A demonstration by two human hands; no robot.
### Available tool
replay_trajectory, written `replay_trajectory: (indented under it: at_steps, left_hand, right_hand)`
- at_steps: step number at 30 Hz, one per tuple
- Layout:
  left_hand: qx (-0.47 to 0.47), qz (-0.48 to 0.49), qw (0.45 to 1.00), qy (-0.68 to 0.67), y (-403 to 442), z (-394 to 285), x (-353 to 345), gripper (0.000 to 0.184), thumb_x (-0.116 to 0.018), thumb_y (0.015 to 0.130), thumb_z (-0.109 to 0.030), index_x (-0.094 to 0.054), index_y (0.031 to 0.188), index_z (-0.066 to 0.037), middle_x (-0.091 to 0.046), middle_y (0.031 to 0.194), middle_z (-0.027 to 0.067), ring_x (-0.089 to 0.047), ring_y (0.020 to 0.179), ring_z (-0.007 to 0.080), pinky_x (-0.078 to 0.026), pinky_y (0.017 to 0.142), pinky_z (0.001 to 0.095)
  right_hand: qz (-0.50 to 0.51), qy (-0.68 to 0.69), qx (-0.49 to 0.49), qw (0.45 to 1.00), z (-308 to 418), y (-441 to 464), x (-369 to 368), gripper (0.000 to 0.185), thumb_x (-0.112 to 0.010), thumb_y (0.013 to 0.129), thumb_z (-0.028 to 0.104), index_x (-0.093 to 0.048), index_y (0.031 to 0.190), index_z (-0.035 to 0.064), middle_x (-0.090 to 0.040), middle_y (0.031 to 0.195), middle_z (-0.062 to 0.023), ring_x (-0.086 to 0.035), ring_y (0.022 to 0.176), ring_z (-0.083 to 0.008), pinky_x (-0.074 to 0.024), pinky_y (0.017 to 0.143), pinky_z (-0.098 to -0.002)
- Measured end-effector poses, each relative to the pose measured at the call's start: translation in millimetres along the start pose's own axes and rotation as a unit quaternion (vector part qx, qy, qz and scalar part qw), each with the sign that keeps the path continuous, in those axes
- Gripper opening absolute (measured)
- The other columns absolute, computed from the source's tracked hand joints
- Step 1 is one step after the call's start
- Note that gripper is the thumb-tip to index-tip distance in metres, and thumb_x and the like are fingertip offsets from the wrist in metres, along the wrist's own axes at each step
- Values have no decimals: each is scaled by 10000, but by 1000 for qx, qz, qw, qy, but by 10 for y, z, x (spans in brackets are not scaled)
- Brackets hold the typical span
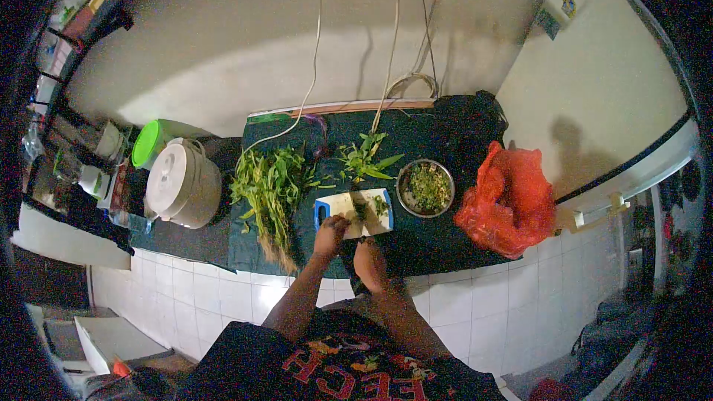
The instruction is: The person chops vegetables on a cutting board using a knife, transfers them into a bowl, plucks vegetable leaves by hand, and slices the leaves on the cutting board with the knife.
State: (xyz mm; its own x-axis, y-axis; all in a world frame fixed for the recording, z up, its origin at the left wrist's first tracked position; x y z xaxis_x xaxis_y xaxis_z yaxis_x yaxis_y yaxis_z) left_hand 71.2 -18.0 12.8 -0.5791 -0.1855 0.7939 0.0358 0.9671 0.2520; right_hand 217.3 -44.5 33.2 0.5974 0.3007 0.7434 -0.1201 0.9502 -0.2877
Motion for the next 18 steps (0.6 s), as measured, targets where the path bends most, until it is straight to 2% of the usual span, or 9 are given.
replay_trajectory:
  at_steps: [4,7,10,11,15,17,18]
  left_hand:
    - [26,8,999,-33,3,39,-19,234,-563,809,-41,-702,996,-59,-661,1054,136,-607,1000,347,-507,875,419]
    - [41,41,998,-22,17,67,-23,278,-550,800,-29,-703,1030,-62,-658,1074,131,-600,1022,340,-503,890,414]
    - [37,78,996,-26,31,126,-63,323,-548,790,-14,-703,1068,-70,-651,1079,130,-598,1028,337,-504,893,410]
    - [-7,75,997,15,25,193,-149,330,-546,794,-27,-707,1077,-79,-645,1072,127,-594,1041,324,-508,884,399]
    - [-21,106,992,64,43,101,-33,350,-544,799,-47,-703,1106,-98,-627,1071,103,-586,1039,300,-505,884,384]
    - [-84,107,985,102,23,93,-80,387,-545,803,-65,-691,1157,-120,-606,1073,77,-575,1025,279,-498,888,371]
    - [-83,107,985,102,14,88,-71,387,-545,803,-65,-691,1157,-120,-606,1073,77,-575,1025,279,-498,888,371]
  right_hand:
    - [21,-10,-27,999,-5,12,-52,328,-484,991,255,-525,1023,-69,-659,831,-288,-656,797,-461,-514,686,-537]
    - [26,-17,-18,999,53,53,-17,336,-487,990,262,-520,1031,-70,-659,829,-288,-656,791,-460,-513,683,-537]
    - [13,-28,24,999,144,53,85,301,-488,976,231,-574,965,-57,-660,809,-266,-664,758,-442,-531,672,-514]
    - [7,-34,41,999,168,56,124,294,-489,971,221,-592,943,-53,-661,803,-259,-667,747,-436,-537,669,-507]
    - [18,-41,47,998,103,37,27,310,-494,973,238,-589,953,-56,-665,791,-250,-667,756,-444,-539,680,-512]
    - [-15,-27,-7,1000,39,-67,-5,320,-496,976,255,-587,959,-51,-664,801,-258,-667,791,-450,-540,695,-517]
    - [-14,-26,-6,1000,1,-93,-69,320,-496,976,255,-587,959,-51,-664,801,-258,-667,791,-450,-540,695,-517]
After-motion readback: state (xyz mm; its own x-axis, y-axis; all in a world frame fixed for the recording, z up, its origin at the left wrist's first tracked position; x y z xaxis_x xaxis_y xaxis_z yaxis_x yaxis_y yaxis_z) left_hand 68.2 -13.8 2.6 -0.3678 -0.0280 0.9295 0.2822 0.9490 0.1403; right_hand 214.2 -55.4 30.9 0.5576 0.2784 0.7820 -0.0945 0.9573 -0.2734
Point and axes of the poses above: each hand's wrist, its own y-axis towards the middle knuckle, its own x-axis out of the back of the hand, z = x × y, the point moved 6 cm from there along y, towards the middle knuckle
